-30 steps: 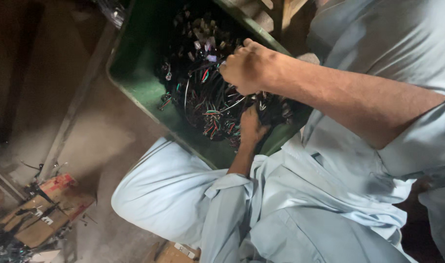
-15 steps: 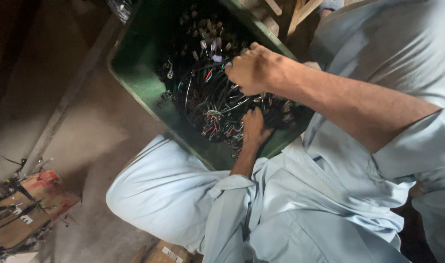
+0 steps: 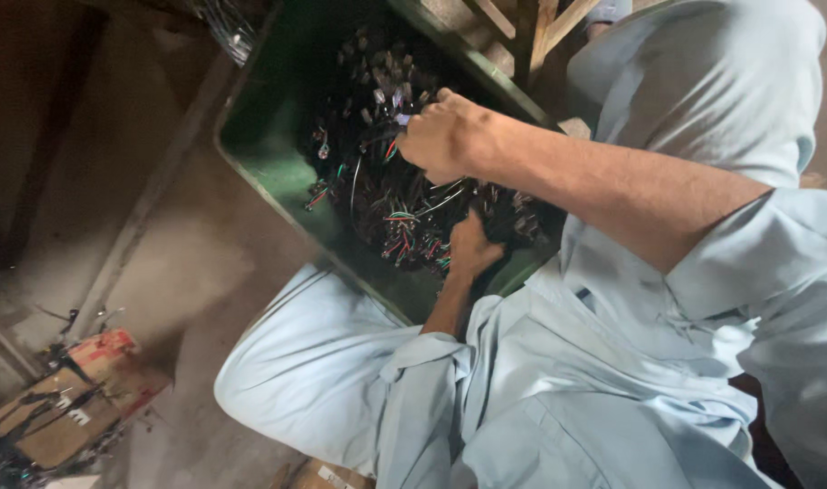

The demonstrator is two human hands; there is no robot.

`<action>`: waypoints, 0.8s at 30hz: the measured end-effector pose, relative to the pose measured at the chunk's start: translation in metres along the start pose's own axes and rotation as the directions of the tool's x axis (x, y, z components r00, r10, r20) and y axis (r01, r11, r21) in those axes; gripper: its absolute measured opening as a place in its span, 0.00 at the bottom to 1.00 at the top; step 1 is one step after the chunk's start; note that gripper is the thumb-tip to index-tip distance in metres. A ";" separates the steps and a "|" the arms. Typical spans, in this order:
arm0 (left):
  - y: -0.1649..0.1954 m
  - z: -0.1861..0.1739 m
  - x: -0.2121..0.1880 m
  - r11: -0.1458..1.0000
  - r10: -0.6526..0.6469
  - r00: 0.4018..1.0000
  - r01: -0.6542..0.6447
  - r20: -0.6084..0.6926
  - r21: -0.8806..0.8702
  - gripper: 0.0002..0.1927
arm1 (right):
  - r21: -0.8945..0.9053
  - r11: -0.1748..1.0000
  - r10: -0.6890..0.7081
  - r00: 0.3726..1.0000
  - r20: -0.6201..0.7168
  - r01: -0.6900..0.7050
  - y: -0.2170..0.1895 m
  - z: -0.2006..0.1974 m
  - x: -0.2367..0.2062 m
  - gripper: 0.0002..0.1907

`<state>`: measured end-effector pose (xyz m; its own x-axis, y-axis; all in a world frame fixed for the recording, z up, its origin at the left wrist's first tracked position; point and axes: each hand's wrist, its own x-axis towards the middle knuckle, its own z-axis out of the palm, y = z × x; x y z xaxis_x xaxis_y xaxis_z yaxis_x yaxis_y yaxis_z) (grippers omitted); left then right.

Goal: The person sits on the floor with a green tub of wire harnesses on their lap. They gather handfuls of cables, align the connectors, and bunch the harnesses together into bundles, occasionally reaching into the tub to pull out more cables.

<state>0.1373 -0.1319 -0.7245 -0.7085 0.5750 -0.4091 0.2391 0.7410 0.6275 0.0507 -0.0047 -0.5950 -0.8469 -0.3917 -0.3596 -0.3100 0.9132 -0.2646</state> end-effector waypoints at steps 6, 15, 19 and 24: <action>0.000 -0.018 -0.019 0.969 0.067 0.997 -0.076 -0.044 -0.237 0.48 | 0.026 1.000 -0.002 0.999 -0.045 0.004 0.004 0.002 -0.002 0.15; -0.055 -0.045 -0.045 0.916 0.402 0.837 -0.376 -0.371 0.143 0.35 | 0.165 0.986 0.053 0.923 -0.381 0.011 0.015 -0.022 -0.022 0.16; -0.087 -0.061 -0.052 0.632 -0.069 0.922 -0.255 -0.381 -0.732 0.22 | 0.125 0.992 0.032 0.869 -0.495 0.035 0.014 -0.017 -0.023 0.13; -0.099 -0.083 -0.051 0.557 -0.243 0.857 -0.261 -0.455 -0.788 0.24 | 0.238 0.971 -0.019 0.996 0.089 -0.003 0.006 0.021 -0.022 0.11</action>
<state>0.0950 -0.2632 -0.7102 -0.9672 0.1548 -0.2015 -0.2055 -0.0102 0.9786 0.0769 0.0074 -0.6075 -0.7989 -0.4177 -0.4328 -0.1963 0.8612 -0.4688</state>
